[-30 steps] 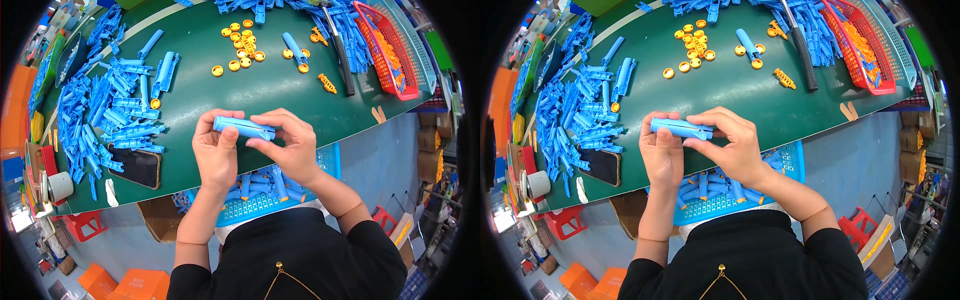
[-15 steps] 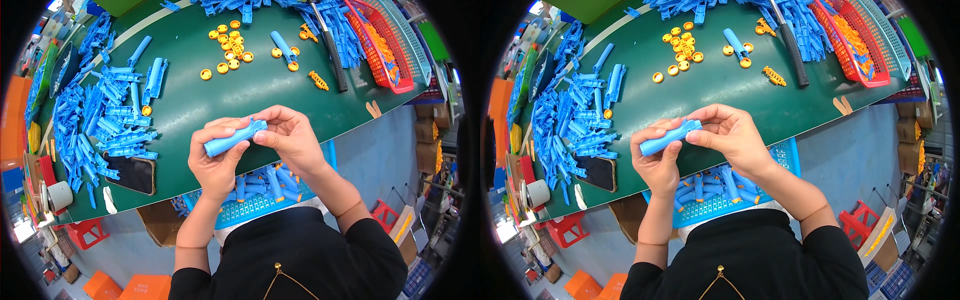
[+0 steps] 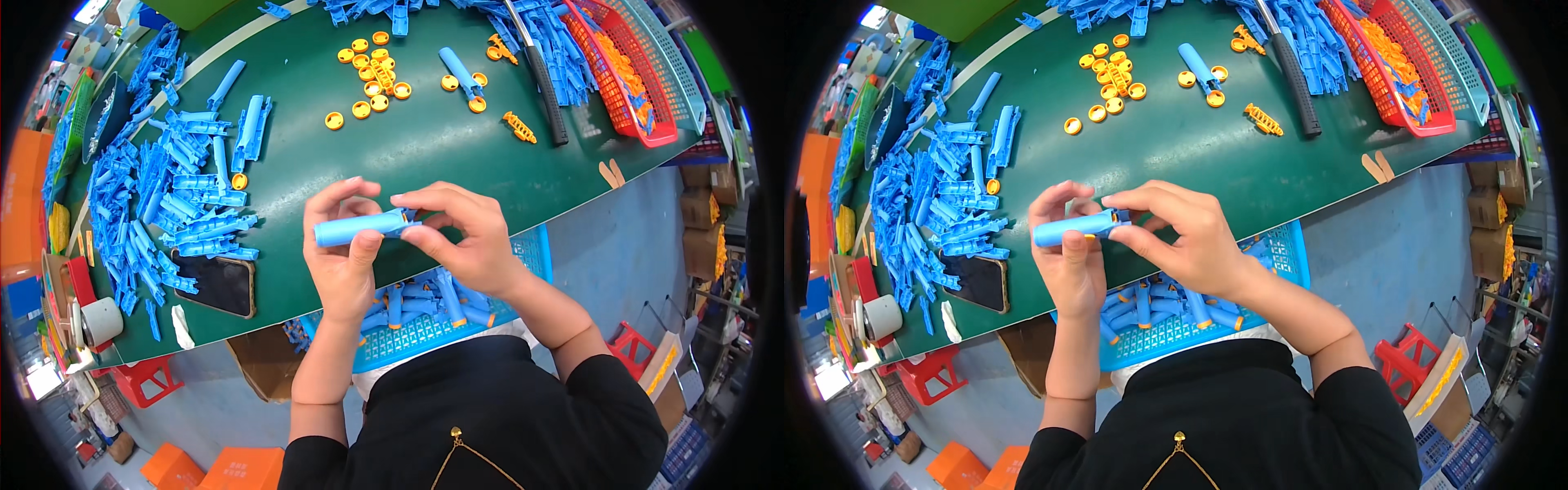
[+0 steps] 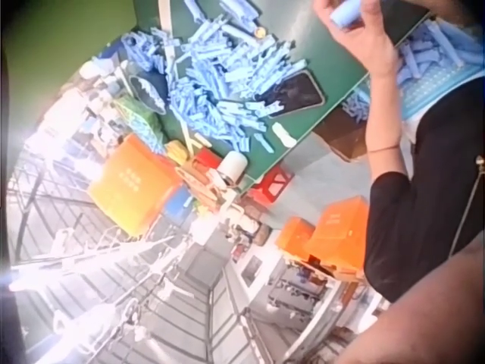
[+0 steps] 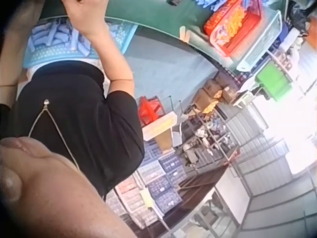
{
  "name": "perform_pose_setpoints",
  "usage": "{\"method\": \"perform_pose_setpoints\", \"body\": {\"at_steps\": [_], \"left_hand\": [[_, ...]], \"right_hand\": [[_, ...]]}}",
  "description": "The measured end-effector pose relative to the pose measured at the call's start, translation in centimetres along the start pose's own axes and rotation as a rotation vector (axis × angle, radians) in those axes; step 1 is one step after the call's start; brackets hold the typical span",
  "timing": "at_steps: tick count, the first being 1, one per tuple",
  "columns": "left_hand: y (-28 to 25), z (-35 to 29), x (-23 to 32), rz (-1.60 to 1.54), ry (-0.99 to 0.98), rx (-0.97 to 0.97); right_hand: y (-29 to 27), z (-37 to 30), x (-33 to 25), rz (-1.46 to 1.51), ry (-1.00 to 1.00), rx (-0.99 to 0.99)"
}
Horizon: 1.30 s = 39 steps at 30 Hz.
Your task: Assembling blue plastic toy parts by snapping on yellow components at a factory workbench.
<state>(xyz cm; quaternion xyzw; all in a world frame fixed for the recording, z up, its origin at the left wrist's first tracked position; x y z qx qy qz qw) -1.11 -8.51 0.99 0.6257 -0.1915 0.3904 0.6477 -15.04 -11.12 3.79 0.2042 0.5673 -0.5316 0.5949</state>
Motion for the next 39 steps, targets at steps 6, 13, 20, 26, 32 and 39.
{"method": "perform_pose_setpoints", "body": {"at_steps": [6, 13, 20, 26, 32, 39], "left_hand": [[0.0, -0.2, -0.2, -0.034, -0.023, -0.025], [0.4, -0.5, -0.2, -0.06, 0.002, -0.007], [0.9, -1.0, 0.7, 0.058, 0.059, -0.062], [0.9, -1.1, 1.2, 0.166, 0.218, -0.095], [2.1, -1.1, 1.4, 0.38, 0.341, -0.176], [4.2, -2.7, 3.3, 0.935, 0.652, -0.384]], "right_hand": [[-0.4, 0.5, -0.3, 0.027, 0.016, 0.057], [0.0, -0.2, -1.3, -0.138, -0.205, 0.143], [-0.4, -0.2, -0.8, 0.05, -0.119, 0.08], [0.0, 0.2, 0.1, 0.24, -0.008, 0.03], [1.3, -1.2, 3.0, 0.956, 0.493, 0.047], [3.1, -2.3, 2.2, 1.345, 0.664, -0.098]]}}
Point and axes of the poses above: each hand's wrist, its own z-axis towards the middle knuckle, its own y-axis out of the palm, x = y × z, the point moved 7 cm from there along z, towards the middle knuckle, and after that the axes turned 10 degrees about -z, right-handed, at the moved point
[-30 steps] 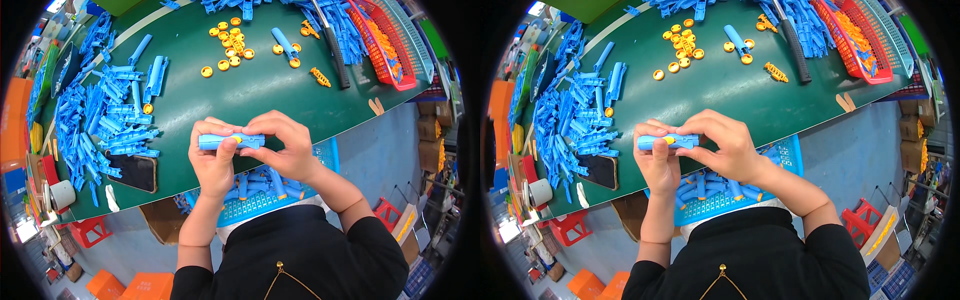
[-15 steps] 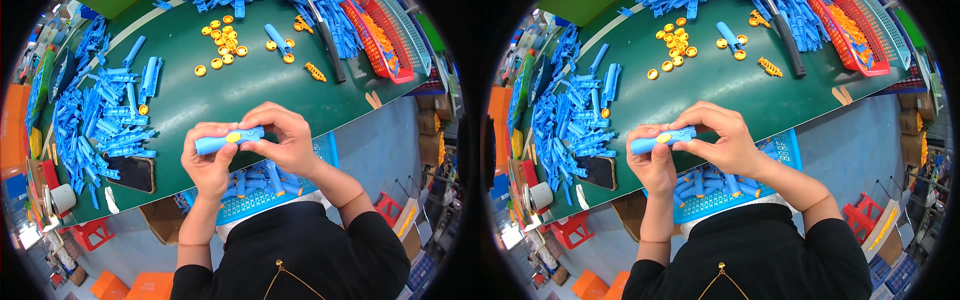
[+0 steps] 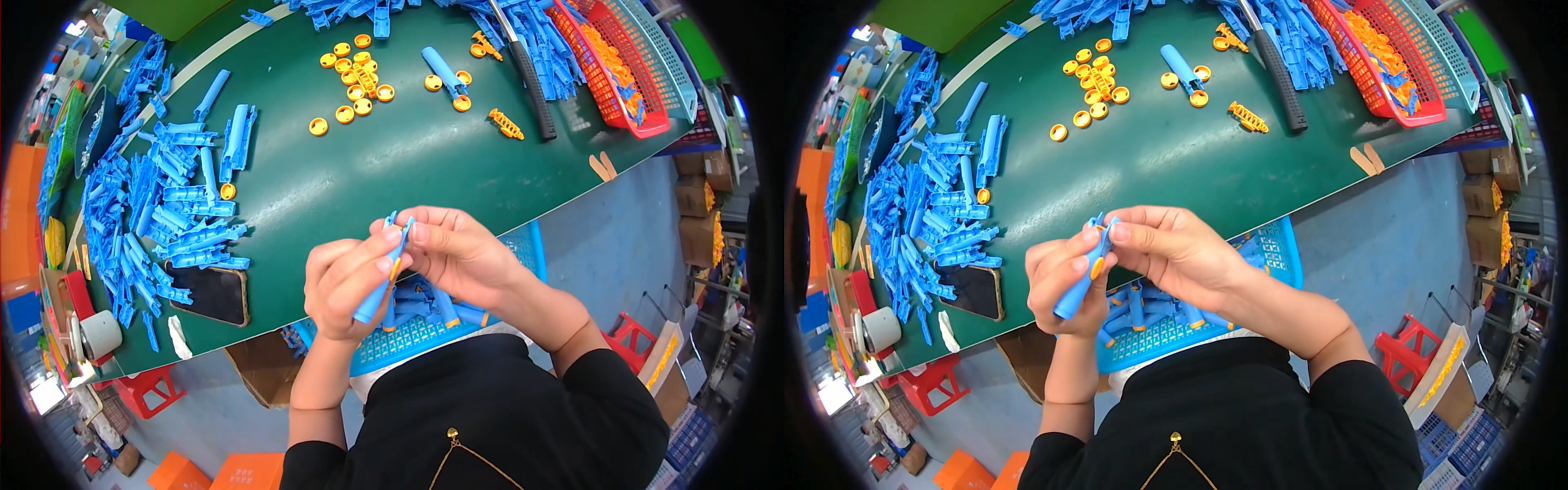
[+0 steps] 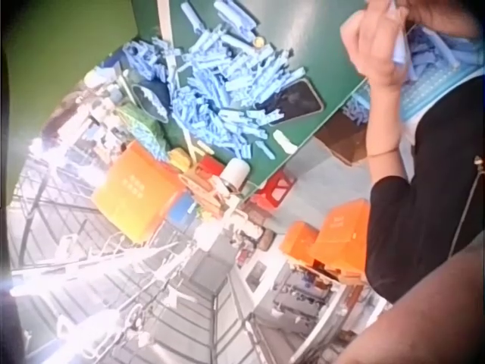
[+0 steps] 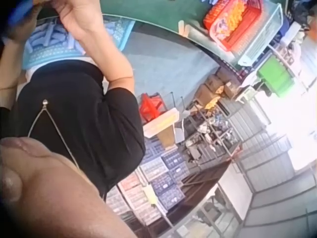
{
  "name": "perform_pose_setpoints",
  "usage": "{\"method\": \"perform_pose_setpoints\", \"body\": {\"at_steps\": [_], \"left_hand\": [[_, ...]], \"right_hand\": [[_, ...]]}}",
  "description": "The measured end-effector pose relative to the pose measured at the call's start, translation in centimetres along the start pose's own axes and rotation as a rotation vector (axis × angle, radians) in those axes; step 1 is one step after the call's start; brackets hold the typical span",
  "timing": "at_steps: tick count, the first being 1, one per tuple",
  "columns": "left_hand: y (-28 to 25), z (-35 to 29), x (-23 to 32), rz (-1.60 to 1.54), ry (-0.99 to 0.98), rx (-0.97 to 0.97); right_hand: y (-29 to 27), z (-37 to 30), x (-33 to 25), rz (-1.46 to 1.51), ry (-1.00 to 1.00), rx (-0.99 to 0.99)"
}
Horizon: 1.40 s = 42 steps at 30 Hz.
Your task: Assembling blue plastic toy parts by snapping on yellow components at a factory workbench.
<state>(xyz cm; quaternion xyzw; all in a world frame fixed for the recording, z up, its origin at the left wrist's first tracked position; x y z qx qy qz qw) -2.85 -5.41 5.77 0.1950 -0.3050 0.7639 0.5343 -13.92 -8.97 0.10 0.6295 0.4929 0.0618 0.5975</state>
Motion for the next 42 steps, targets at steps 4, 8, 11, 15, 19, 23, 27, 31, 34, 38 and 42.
{"method": "perform_pose_setpoints", "body": {"at_steps": [4, 8, 11, 15, 19, 23, 27, 31, 34, 38, 42], "left_hand": [[-0.1, 0.4, 0.6, 0.025, 0.097, 0.003], [-0.5, 0.7, 0.9, 0.003, 0.095, 0.02], [-1.6, 0.8, -0.5, -0.056, -0.027, 0.087], [-3.1, -1.3, -5.2, -0.684, -0.465, 0.512], [-1.7, -0.5, -5.2, -0.84, -0.466, 0.386], [-1.6, -0.6, -5.2, -0.902, -0.514, 0.344], [-1.5, 0.1, -4.3, -0.34, -0.551, 0.088], [0.3, 0.5, -4.0, 0.017, -0.379, -0.088], [0.7, 0.4, -3.9, 0.06, -0.356, -0.089], [0.5, 0.4, -3.8, 0.067, -0.345, -0.073], [0.7, 0.5, -3.8, 0.044, -0.34, -0.075]], "right_hand": [[0.4, -0.1, 0.9, 0.094, 0.076, -0.028], [0.9, 0.3, 0.6, 0.017, 0.047, -0.048], [1.3, 1.6, -2.2, -0.362, -0.155, -0.016], [1.2, 4.5, -10.6, -1.687, -0.805, 0.325], [-0.7, 7.5, -11.4, -2.038, -0.917, 0.329], [-1.3, 7.2, -11.2, -1.963, -0.894, 0.327], [-2.9, 6.0, -9.8, -1.677, -0.412, 0.346], [-1.8, 5.4, -9.7, -1.895, -0.567, 0.338], [-2.0, 4.9, -10.0, -1.903, -0.668, 0.325], [-0.8, 3.7, -9.3, -1.93, -0.684, 0.274], [-0.8, 4.3, -8.5, -2.074, -0.708, 0.196]]}}
Point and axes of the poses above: each hand's wrist, its own z-axis towards the middle knuckle, its own y-axis out of the palm, x = y × z, the point moved 7 cm from there along z, towards the middle knuckle, and after that the axes turned 10 degrees about -z, right-handed, at the moved point
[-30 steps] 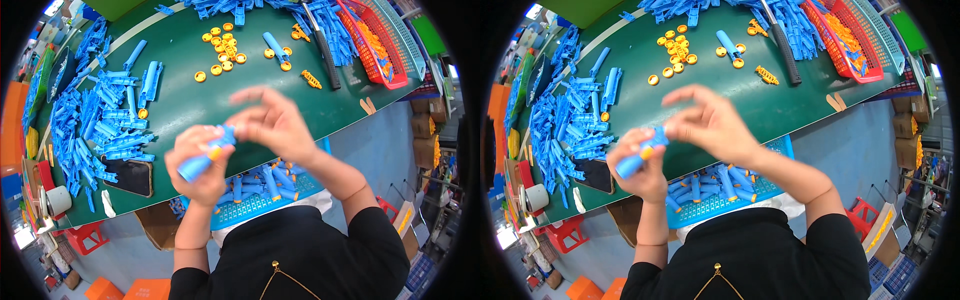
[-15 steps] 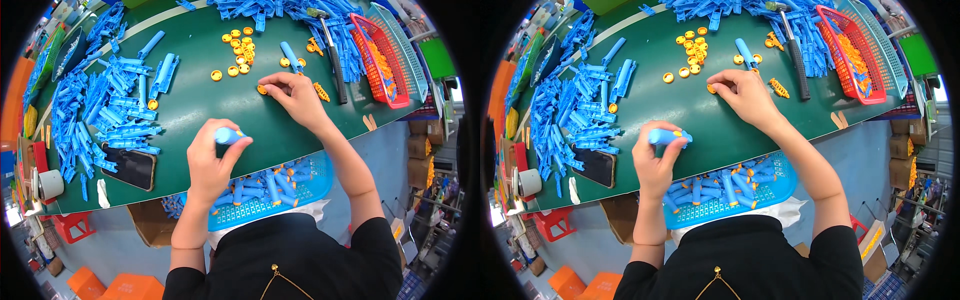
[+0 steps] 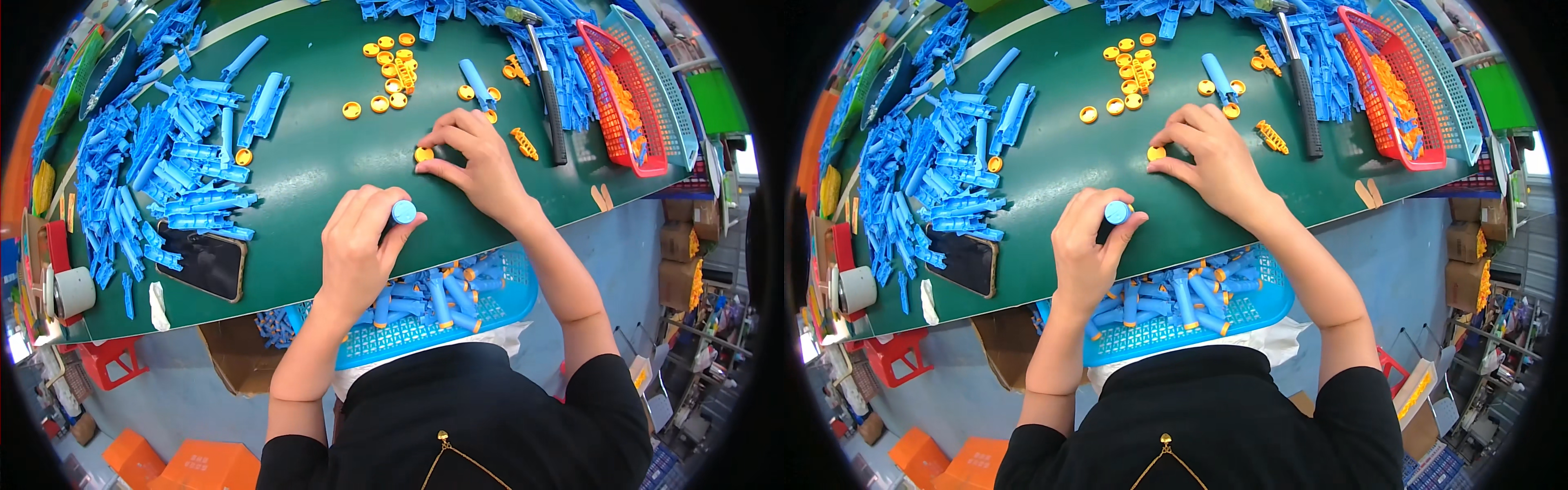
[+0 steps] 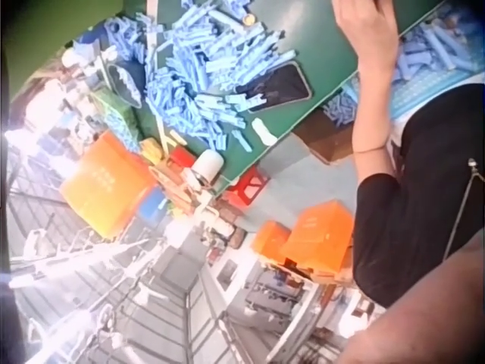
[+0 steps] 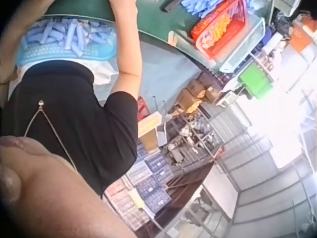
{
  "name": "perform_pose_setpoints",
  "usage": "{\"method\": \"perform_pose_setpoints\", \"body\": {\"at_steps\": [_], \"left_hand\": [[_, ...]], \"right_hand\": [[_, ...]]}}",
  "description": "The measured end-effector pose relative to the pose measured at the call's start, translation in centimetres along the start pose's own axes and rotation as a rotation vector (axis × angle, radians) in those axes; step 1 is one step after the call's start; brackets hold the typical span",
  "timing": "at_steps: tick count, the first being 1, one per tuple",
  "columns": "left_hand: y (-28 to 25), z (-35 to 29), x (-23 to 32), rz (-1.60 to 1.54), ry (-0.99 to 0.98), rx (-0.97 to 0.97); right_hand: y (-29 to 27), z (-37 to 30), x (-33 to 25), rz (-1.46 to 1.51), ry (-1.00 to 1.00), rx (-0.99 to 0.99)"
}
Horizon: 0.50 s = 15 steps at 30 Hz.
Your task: Assembling blue plastic toy parts by snapping on yellow components at a factory workbench.
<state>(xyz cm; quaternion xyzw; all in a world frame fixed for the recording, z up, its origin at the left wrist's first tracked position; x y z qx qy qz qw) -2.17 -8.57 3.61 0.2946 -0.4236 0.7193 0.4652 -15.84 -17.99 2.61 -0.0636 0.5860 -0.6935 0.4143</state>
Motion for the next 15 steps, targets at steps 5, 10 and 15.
{"method": "perform_pose_setpoints", "body": {"at_steps": [5, 10, 15], "left_hand": [[0.0, -0.4, -0.4, 0.028, 0.0, -0.029], [0.0, -0.6, -0.6, 0.011, 0.001, -0.04], [0.1, -0.6, -0.6, 0.012, 0.01, -0.036]], "right_hand": [[-4.1, -0.3, -5.7, 0.317, -0.244, 0.113], [-4.1, -0.5, -7.2, 0.192, -0.246, 0.14], [-3.6, -0.7, -7.2, 0.188, -0.208, 0.107]]}}
Point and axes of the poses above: each hand's wrist, its own z-axis towards the middle knuckle, its own y-axis out of the palm, x = y × z, the point moved 7 cm from there along z, towards the middle knuckle, and after that the axes turned 10 degrees about -z, right-handed, at the moved point
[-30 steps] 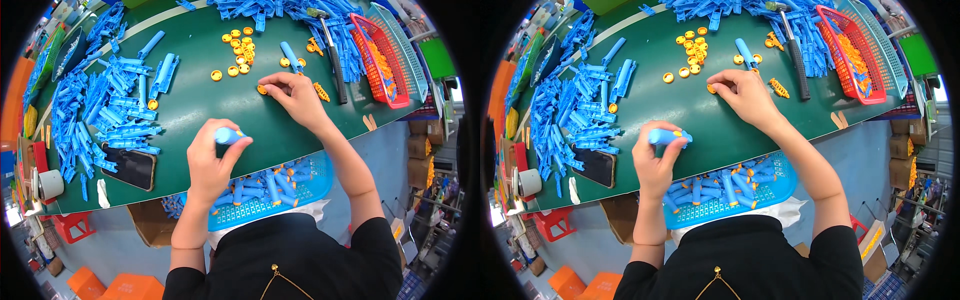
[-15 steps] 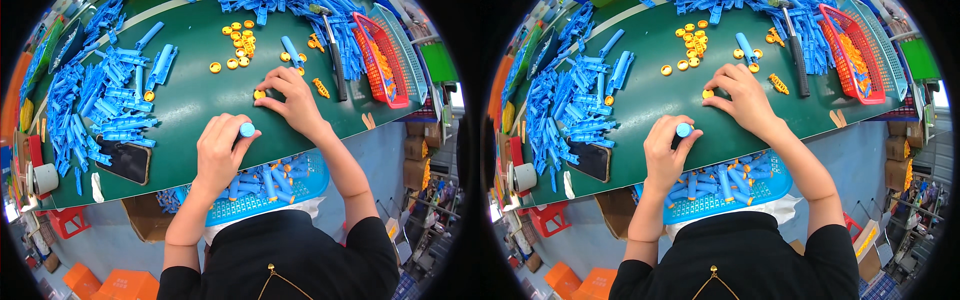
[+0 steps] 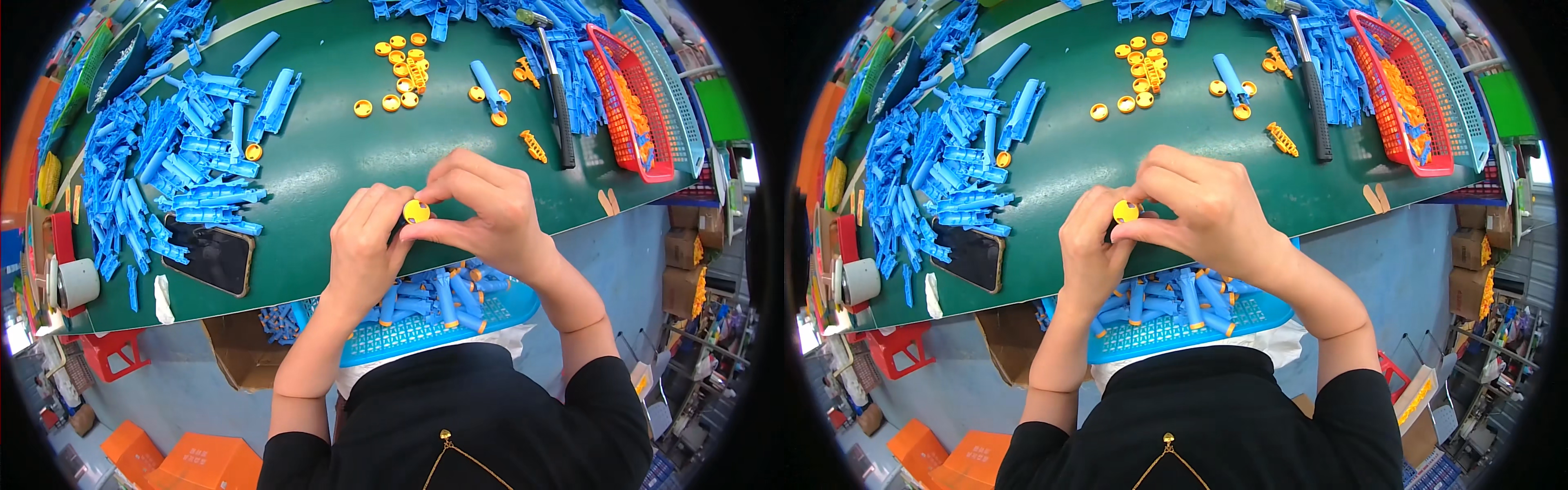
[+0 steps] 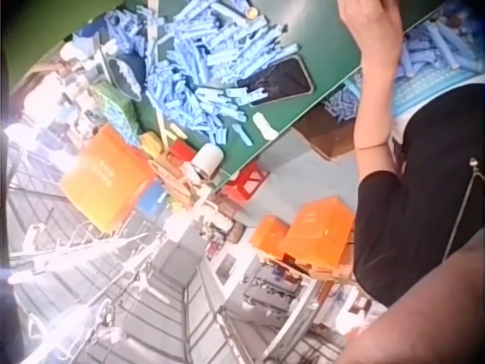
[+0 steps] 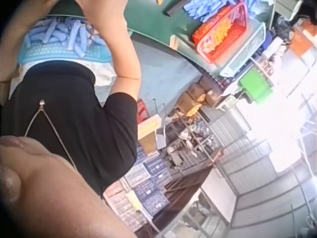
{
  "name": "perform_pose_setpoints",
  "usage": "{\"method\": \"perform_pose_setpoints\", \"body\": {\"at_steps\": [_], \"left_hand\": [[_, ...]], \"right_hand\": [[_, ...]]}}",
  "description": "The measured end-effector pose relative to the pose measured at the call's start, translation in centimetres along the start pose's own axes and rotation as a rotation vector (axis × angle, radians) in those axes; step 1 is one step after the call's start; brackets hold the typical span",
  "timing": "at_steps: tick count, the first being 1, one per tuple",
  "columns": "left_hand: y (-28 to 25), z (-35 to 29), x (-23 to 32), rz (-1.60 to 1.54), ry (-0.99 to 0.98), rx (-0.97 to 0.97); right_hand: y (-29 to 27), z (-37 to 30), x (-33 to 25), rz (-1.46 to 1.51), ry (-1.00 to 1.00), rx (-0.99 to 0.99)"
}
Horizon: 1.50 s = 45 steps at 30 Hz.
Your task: Assembling blue plastic toy parts by snapping on yellow components at a factory workbench.
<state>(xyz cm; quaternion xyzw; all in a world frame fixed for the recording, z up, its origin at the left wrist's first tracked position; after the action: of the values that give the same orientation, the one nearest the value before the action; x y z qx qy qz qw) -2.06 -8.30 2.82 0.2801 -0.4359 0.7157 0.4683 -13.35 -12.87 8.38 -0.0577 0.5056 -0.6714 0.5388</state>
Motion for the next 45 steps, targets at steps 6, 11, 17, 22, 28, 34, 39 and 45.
{"method": "perform_pose_setpoints", "body": {"at_steps": [6, 11, 17, 22, 28, 34, 39, 45], "left_hand": [[0.0, 0.0, -0.1, -0.015, -0.007, 0.014], [0.1, 0.1, -0.5, -0.085, -0.075, -0.082], [0.1, 0.7, -1.0, -0.941, -0.442, -0.122], [2.4, -0.1, -2.1, -0.937, -0.584, -0.255], [2.7, -0.2, -2.1, -0.985, -0.619, -0.179], [2.4, -0.1, -2.0, -0.872, -0.485, -0.109], [1.6, -1.1, -1.5, -0.85, -0.533, -0.172], [-1.9, 2.2, 1.2, -0.166, -0.408, -0.522]], "right_hand": [[0.2, -0.5, -0.2, 0.001, 0.107, 0.059], [0.6, -1.0, 0.4, 0.042, 0.119, 0.083], [0.6, -0.9, 0.2, 0.047, 0.146, 0.081], [0.8, -0.7, 0.0, -0.161, 0.091, 0.057], [1.3, -3.1, -0.8, -0.227, -0.083, 0.381], [1.5, -3.2, -0.7, -0.293, -0.151, 0.377], [-0.1, -2.0, 0.3, 0.056, -0.086, 0.144], [-0.3, 2.6, 9.1, -0.177, 0.257, 0.098]]}}
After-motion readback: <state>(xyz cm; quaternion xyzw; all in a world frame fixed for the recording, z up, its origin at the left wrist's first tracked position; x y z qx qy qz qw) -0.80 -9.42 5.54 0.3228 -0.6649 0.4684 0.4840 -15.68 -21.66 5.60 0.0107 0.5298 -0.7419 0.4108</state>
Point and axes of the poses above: each hand's wrist, its own z-axis towards the middle knuckle, its own y-axis out of the palm, x = y × z, the point moved 7 cm from there along z, towards the middle knuckle, and after that the axes turned 10 degrees about -z, right-handed, at the moved point
